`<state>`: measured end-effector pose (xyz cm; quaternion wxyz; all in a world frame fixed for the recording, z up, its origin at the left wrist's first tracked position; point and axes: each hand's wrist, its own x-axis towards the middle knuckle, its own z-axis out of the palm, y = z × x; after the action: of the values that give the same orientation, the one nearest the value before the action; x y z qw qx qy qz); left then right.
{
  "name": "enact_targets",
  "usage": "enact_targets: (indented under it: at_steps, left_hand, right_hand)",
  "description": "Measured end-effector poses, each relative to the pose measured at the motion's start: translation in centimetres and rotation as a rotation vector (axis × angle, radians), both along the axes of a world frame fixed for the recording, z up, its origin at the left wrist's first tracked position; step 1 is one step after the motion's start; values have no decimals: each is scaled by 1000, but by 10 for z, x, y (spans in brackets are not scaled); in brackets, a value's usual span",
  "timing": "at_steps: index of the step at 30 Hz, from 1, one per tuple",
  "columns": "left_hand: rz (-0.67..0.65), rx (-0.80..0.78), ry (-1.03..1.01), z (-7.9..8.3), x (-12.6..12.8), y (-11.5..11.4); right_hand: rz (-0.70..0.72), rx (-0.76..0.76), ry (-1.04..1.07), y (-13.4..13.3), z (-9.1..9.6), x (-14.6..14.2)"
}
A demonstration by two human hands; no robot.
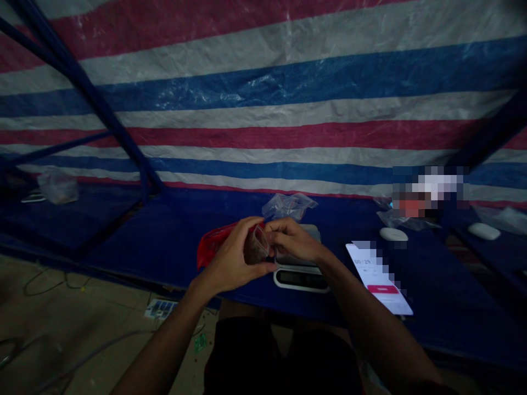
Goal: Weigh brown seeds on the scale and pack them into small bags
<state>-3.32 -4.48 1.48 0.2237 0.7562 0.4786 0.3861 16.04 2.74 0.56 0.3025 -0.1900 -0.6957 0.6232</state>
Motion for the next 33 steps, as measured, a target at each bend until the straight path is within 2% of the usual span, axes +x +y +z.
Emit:
enact_targets:
  at_steps: [5, 9, 13, 15, 17, 21, 24, 29, 33]
  left_hand:
    - [20, -118, -114, -14, 3, -1]
    - [5, -135, -209, -16, 4, 1]
    - [95, -76, -164, -10, -11, 10]
    - [121, -38, -58, -1, -26, 17]
    - [95, -16, 132, 13, -42, 26]
    - [-55, -18, 747, 38, -62, 41]
    - [-164, 4, 1104, 45, -64, 47]
    - [-263, 104, 1336, 49, -55, 53]
    - [-280, 165, 1431, 56, -46, 56]
  right_hand:
    - [-22, -12, -39, 1, -1, 1]
    - [-90, -27, -29, 1, -2, -3]
    - [-163, -49, -3, 3, -1, -4]
    - [-220, -62, 20, 6, 0, -2]
    - [-269, -61, 28, 8, 1, 1]
    - [-274, -53, 18, 10, 1, 1]
    - [-252, -55, 6, 8, 0, -2]
    - [-251, -44, -31, 8, -3, -3]
    - [-291, 86, -112, 10, -8, -2]
